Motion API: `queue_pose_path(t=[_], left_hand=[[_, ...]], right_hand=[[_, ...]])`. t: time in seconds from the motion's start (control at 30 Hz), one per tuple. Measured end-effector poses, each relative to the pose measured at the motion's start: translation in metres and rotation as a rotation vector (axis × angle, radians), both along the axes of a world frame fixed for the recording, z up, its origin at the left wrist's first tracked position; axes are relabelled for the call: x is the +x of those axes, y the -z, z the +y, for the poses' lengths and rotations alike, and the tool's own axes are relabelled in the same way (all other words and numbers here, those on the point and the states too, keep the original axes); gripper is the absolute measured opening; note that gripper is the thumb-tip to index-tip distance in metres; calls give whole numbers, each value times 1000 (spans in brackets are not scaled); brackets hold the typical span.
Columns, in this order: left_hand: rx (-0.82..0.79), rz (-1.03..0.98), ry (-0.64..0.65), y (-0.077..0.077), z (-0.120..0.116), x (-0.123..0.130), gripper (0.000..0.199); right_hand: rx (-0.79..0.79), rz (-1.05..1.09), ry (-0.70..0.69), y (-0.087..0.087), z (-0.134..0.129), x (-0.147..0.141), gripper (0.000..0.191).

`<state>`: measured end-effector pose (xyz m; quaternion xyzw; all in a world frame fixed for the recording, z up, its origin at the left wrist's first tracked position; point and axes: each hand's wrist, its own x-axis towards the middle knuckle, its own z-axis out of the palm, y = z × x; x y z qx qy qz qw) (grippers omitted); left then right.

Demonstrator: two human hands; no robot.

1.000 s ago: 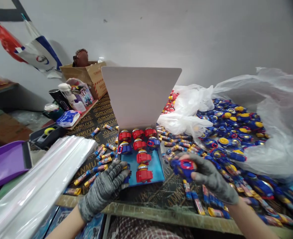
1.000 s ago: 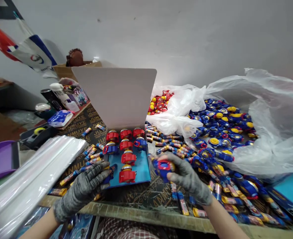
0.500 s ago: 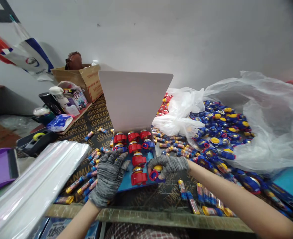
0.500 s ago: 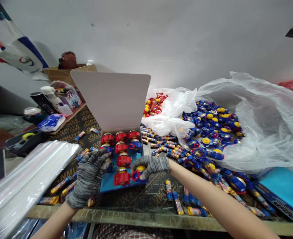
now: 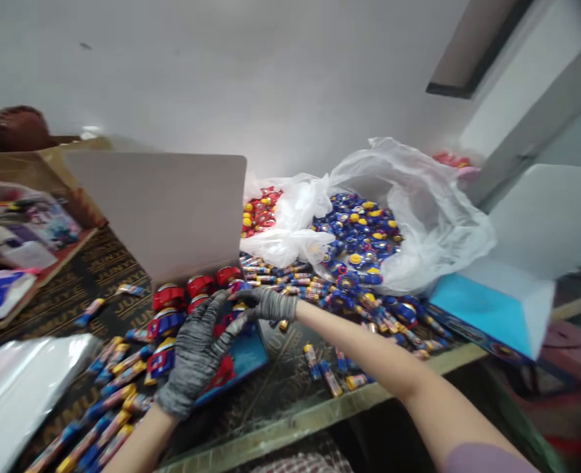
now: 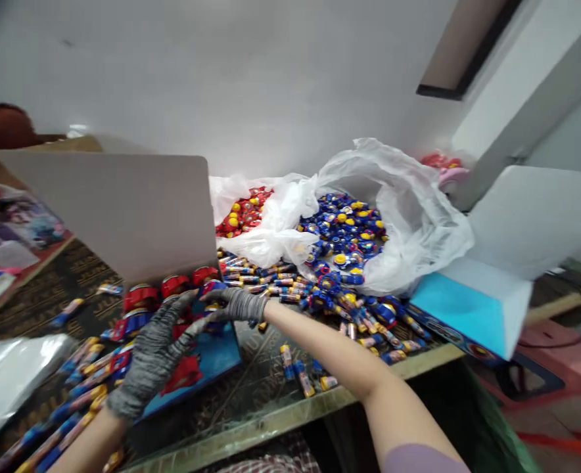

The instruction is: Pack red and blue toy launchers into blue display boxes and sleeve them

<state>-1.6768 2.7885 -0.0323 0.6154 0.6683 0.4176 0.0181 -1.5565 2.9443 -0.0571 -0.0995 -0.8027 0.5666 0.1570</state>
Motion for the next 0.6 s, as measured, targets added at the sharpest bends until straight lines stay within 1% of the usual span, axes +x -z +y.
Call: queue_pose_path(t=[0.07,0.13,0.2,0.23,0.27,0.3,0.33,0.37,0.43,0.47,0.5,0.53,0.57,0.6], left_hand=[[-87,104,119,14,8,-8,50],[-120,217,219,32,17,-19,40],[-59,329,245,46,25,-32,33],[-23,378,243,49,29,-37,33],[-3,418,235,48,34,-41,32],[-17,454,225,42,38,-42,31],[-72,491,202,32,42,-40,29],[-161,538,162,19,46,-33,27],[-373,654,46,-8,53,-6,26],[-456,709,-2,-19,57,14,27],[-503,729,-20,-25,62,37,27],[-487,696,19,-26,68,63,29],[-463,635,96,-20,76,89,35],[-449,563,183,-9,86,114,45]], right_hand=[[294,138,358,8,-10,26,37],[519,199,650,13,-11,61,34],[665,135,860,18,1,103,37],[712,51,936,21,12,125,44],[739,-58,1006,26,25,146,57],[734,-174,1060,31,39,166,69],[703,-272,1077,38,53,183,79],[661,-345,1068,45,65,197,85],[589,-415,1015,59,83,214,87],[573,-422,993,65,88,218,84],[572,-419,982,70,91,219,79],[581,-411,980,73,93,220,73],[592,-401,982,77,94,219,68],[600,-393,981,79,94,220,64]])
